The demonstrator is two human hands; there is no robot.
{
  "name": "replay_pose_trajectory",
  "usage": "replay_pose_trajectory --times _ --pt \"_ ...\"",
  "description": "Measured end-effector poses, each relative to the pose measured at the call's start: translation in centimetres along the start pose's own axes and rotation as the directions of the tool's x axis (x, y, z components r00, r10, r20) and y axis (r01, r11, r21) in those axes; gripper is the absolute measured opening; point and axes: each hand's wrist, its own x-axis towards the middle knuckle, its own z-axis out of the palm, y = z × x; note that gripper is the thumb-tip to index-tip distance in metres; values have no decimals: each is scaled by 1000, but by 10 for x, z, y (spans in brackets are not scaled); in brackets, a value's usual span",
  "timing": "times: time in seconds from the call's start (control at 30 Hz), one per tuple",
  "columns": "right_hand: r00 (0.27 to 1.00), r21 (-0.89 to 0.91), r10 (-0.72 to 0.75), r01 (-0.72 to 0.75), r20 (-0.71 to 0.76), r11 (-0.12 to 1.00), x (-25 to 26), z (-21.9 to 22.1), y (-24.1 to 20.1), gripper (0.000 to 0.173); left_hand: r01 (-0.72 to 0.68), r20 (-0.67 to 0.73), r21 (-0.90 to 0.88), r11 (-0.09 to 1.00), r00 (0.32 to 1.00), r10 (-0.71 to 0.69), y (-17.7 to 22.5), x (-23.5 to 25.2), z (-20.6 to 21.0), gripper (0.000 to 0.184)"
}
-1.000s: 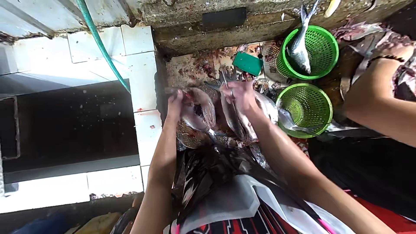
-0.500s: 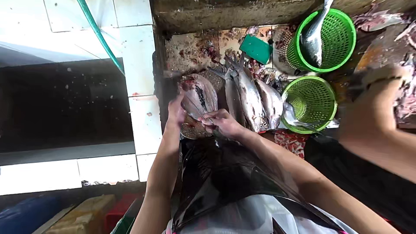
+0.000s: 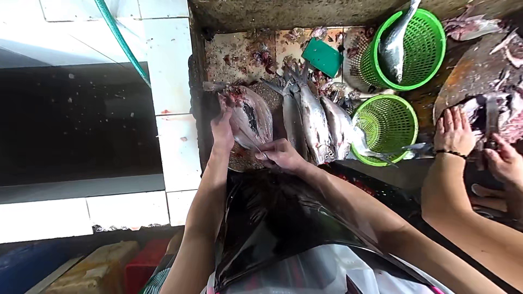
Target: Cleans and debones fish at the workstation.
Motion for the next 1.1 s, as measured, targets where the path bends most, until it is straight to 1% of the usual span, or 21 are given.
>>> replay_pose_trajectory --times 0.13,0.23,0.27,0.3,0.33,0.37,0.4,0.43,0.47,0.5,0.53,0.57,0.6,0.7,0.8,0.9,0.97,1.03,1.1 --pt "995 -34 98 -97 12 995 -9 -8 10 19 -25 14 -40 999 1000 25 -3 6 1 24" --pt "987 -51 158 -157 28 986 -18 -15 4 17 -59 39 -29 998 997 60 -4 8 1 26" --pt "986 -74 163 -159 46 984 -21 -18 1 17 -78 16 22 997 997 78 -4 6 2 29" --pt "986 -114 154 -146 61 983 -26 -23 -2 17 -111 -34 125 986 993 116 -5 1 4 33" --pt "990 -181 124 -111 60 977 -30 -28 -4 17 -151 -71 264 953 982 175 -7 -7 8 43" --pt "997 -260 67 -55 37 964 -34 -34 -3 20 -178 -68 380 908 973 219 -9 -15 13 58" --pt "1000 -337 -8 10 8 942 -37 -39 1 25 -204 -65 441 874 964 258 -14 -21 18 68" --pt "997 -399 -79 64 -21 915 -40 -42 6 31 -229 -65 459 858 955 290 -20 -25 23 71" --pt "989 -442 -138 105 -44 891 -41 -44 11 35 -238 -74 440 866 951 299 -23 -25 27 68" --pt "982 -476 -183 137 -52 869 -43 -45 15 38 -224 -101 384 896 954 282 -25 -22 30 60" --pt "975 -509 -217 163 -48 845 -44 -45 17 42 -190 -149 297 936 959 242 -23 -18 34 50" --pt "970 -544 -238 181 -36 819 -46 -45 18 43 -143 -182 212 967 966 182 -19 -14 37 46" --pt "968 -578 -249 186 -30 795 -47 -44 18 43 -90 -194 154 984 974 119 -13 -11 39 48" --pt "968 -623 -252 187 -17 759 -46 -41 19 41 54 -173 19 998 984 -50 5 -11 43 60" --pt "958 -671 -284 191 -30 717 -45 -37 21 40 154 -170 -70 986 972 -164 14 -13 47 62" --pt "943 -702 -329 205 -45 682 -37 -33 22 45 184 -145 -94 978 970 -196 16 -15 49 63" --pt "930 -684 -362 229 -56 693 -26 -32 23 50 187 -130 -85 979 972 -197 15 -20 51 65" --pt "923 -628 -384 280 -33 726 -14 -32 24 47 170 -133 -63 983 975 -177 12 -24 51 66" --pt "926 -555 -377 325 21 766 -9 -32 22 40 101 -119 5 995 988 -100 8 -23 47 66"
